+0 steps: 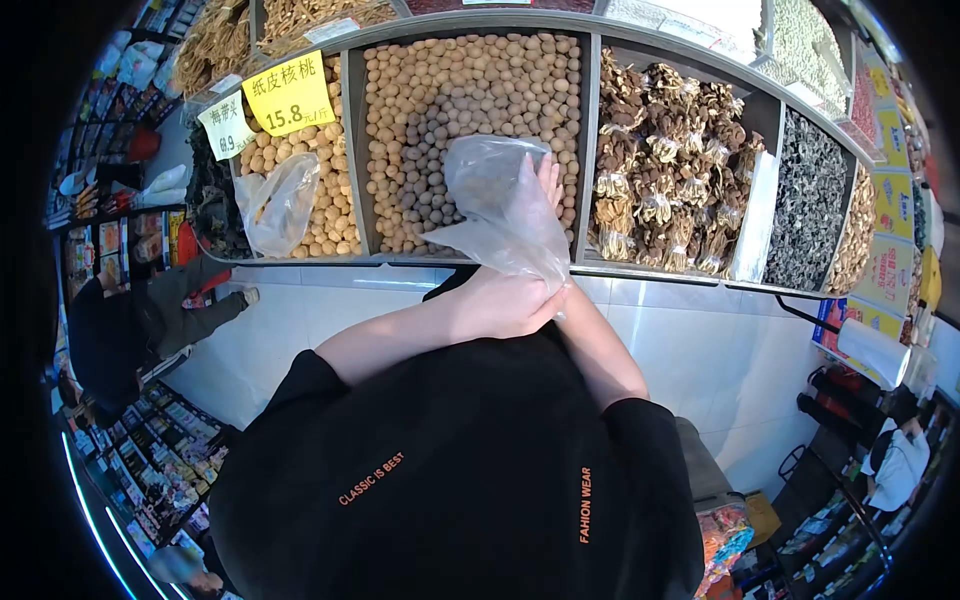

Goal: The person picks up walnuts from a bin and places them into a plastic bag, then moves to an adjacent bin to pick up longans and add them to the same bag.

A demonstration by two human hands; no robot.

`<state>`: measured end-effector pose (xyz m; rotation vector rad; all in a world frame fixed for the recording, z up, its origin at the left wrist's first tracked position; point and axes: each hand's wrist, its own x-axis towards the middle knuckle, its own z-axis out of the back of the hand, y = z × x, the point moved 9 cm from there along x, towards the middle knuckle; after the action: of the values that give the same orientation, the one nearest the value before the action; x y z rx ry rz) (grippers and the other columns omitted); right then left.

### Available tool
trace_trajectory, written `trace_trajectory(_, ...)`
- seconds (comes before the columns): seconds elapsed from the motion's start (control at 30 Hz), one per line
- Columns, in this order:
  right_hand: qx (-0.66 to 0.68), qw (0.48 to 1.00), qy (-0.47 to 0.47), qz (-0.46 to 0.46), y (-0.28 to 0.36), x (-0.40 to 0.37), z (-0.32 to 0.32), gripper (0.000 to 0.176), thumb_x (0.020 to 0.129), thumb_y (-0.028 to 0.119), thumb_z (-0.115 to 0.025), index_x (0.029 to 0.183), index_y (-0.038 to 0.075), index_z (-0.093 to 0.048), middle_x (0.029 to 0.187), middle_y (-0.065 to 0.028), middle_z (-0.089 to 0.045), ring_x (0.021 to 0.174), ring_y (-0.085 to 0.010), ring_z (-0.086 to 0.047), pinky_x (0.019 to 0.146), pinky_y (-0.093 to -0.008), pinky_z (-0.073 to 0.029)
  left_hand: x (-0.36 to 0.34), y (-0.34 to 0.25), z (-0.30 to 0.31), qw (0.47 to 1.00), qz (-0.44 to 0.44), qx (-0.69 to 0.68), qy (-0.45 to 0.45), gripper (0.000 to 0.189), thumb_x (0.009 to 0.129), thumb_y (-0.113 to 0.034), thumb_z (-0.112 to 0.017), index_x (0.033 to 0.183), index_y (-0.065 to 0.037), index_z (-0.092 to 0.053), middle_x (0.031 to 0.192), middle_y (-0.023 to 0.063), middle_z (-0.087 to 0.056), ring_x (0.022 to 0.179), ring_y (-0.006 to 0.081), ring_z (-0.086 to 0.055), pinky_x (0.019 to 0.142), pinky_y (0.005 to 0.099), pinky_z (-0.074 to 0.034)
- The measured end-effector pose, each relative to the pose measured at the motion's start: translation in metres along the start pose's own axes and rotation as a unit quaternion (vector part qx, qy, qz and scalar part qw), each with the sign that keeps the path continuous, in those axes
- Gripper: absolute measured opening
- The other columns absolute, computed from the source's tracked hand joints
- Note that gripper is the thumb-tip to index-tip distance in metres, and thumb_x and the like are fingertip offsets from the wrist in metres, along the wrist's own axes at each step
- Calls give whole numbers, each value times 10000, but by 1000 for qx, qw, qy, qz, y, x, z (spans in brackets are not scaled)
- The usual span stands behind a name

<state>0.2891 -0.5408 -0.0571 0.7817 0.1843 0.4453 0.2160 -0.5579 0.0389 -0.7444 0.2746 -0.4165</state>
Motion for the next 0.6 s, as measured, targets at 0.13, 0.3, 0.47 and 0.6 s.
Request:
trace_trajectory(0.13,-44,998,-24,-48,16,16,-9,1144,660,588,-831,1470,-37,-321,1552,-316,-231,1462,-469,-175,1208,-506,-152,-9,1,19,993,-79,-10,-86,305,936,-192,-534,844,73,-654,830,255,-654,816,430,-640,798,512,-487)
trace_trajectory(0.3,-66,996,-32,-44,20,34,-31,1125,740,596,-774,1494,-67,-267,1526,-387,-222,1446,-541,-137,1210,-519,-143,-26,23,33,996,-61,-47,-43,301,945,-195,-531,859,68,-649,880,264,-654,867,437,-633,818,512,-478)
trace_trajectory(0.47,-91,993,-78,-19,51,47,-50,1079,732,570,-797,1464,-48,-301,1524,-372,-240,1454,-511,-158,1207,-535,-120,-49,39,70,994,-66,-50,-74,291,950,-197,-541,862,60,-645,863,258,-656,844,434,-638,791,508,-484)
trace_trajectory(0.6,-107,992,-73,1,72,64,-77,1043,731,539,-808,1425,-60,-310,1517,-371,-257,1453,-506,-174,1190,-583,-119,-66,58,85,993,-30,-76,-83,291,962,-198,-548,850,55,-638,797,248,-651,764,429,-641,711,503,-490)
